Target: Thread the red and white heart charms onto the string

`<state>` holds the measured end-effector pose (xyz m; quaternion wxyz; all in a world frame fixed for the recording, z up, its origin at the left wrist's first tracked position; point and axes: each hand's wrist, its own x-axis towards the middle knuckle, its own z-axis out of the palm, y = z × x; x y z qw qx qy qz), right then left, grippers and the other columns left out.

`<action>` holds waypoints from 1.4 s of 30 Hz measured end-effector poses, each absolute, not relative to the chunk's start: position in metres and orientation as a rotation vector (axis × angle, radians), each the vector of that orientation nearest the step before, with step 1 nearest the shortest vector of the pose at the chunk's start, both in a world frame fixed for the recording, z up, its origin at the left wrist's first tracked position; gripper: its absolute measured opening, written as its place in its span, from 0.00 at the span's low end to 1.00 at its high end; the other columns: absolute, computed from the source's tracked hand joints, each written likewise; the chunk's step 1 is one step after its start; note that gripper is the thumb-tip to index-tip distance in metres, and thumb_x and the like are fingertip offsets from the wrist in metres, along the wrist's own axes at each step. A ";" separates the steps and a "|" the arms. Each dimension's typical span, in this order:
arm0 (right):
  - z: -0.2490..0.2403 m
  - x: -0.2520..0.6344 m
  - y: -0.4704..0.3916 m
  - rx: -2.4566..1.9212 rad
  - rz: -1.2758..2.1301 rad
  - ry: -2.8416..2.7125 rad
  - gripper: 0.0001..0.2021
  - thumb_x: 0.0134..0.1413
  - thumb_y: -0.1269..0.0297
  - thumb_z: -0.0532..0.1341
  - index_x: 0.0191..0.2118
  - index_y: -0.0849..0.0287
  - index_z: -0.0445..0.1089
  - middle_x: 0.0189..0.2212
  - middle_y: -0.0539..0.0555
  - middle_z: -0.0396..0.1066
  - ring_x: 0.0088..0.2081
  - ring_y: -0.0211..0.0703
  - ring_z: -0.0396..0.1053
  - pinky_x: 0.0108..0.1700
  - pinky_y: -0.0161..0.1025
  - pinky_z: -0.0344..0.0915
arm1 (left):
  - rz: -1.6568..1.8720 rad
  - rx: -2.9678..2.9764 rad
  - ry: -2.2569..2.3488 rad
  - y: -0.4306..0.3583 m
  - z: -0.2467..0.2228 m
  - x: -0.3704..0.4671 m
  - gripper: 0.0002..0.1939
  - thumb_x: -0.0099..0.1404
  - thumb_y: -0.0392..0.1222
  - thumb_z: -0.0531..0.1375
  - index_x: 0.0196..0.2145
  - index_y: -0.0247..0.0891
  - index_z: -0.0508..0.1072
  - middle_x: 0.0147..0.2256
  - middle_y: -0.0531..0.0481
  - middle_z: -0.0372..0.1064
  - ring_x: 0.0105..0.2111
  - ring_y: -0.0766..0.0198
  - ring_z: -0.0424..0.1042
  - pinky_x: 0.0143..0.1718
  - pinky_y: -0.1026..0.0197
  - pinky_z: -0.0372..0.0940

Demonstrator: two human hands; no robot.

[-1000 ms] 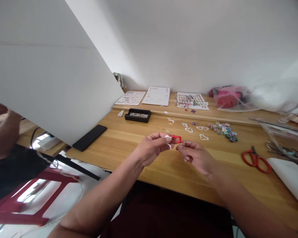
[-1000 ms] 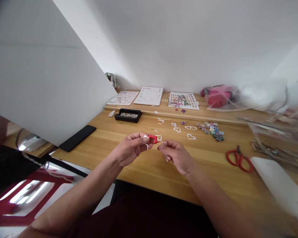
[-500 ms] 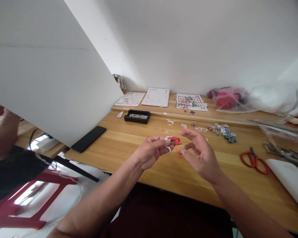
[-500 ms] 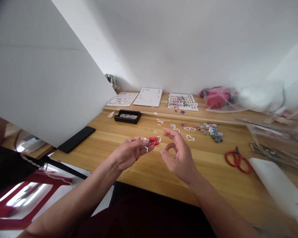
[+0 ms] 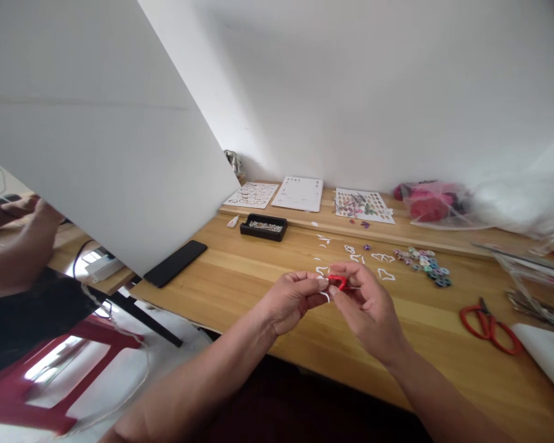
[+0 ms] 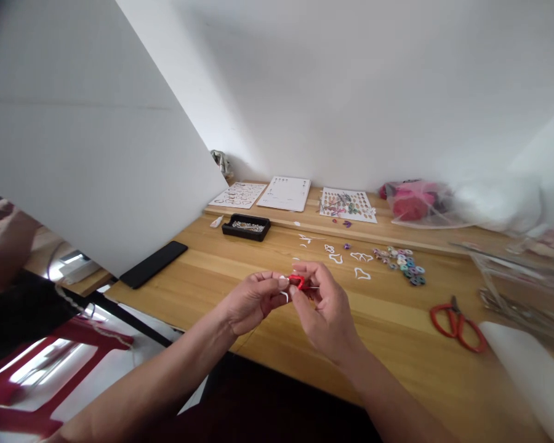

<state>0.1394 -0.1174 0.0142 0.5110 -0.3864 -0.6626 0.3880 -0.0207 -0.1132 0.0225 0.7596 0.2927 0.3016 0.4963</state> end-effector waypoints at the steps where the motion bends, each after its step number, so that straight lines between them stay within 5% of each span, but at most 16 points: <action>1: 0.014 0.139 -0.118 -0.938 0.946 -1.592 0.12 0.60 0.62 0.63 0.49 0.54 0.68 0.39 0.55 0.74 0.38 0.43 0.73 0.40 0.40 0.72 | 1.088 0.625 0.657 -0.113 0.022 -0.020 0.12 0.47 0.38 0.75 0.26 0.30 0.78 0.28 0.49 0.76 0.31 0.69 0.72 0.42 0.65 0.65; 10: 0.012 0.138 -0.117 -0.916 1.037 -1.525 0.07 0.59 0.60 0.65 0.37 0.57 0.71 0.28 0.50 0.70 0.29 0.38 0.67 0.32 0.36 0.64 | 1.110 0.719 0.781 -0.112 0.019 -0.020 0.16 0.47 0.43 0.75 0.28 0.31 0.76 0.29 0.50 0.73 0.29 0.70 0.69 0.33 0.67 0.65; 15: 0.009 0.139 -0.119 -0.935 1.037 -1.443 0.09 0.58 0.59 0.65 0.32 0.58 0.70 0.25 0.49 0.69 0.27 0.37 0.63 0.29 0.36 0.59 | 1.118 0.864 0.870 -0.114 0.016 -0.016 0.16 0.52 0.46 0.72 0.27 0.34 0.72 0.20 0.56 0.63 0.19 0.75 0.56 0.18 0.69 0.47; 23: 0.007 0.134 -0.119 -0.891 1.054 -1.244 0.10 0.54 0.60 0.67 0.27 0.58 0.70 0.19 0.45 0.62 0.22 0.32 0.55 0.25 0.34 0.53 | 1.152 0.983 0.901 -0.117 0.021 -0.008 0.16 0.55 0.48 0.70 0.27 0.34 0.70 0.18 0.59 0.56 0.17 0.77 0.47 0.19 0.67 0.40; 42: -0.001 0.128 -0.112 -0.979 1.096 -1.079 0.08 0.50 0.60 0.69 0.30 0.56 0.72 0.21 0.45 0.64 0.21 0.33 0.54 0.23 0.36 0.51 | 1.160 0.956 0.906 -0.116 0.019 -0.010 0.14 0.52 0.44 0.71 0.29 0.33 0.74 0.22 0.56 0.62 0.19 0.77 0.51 0.22 0.66 0.44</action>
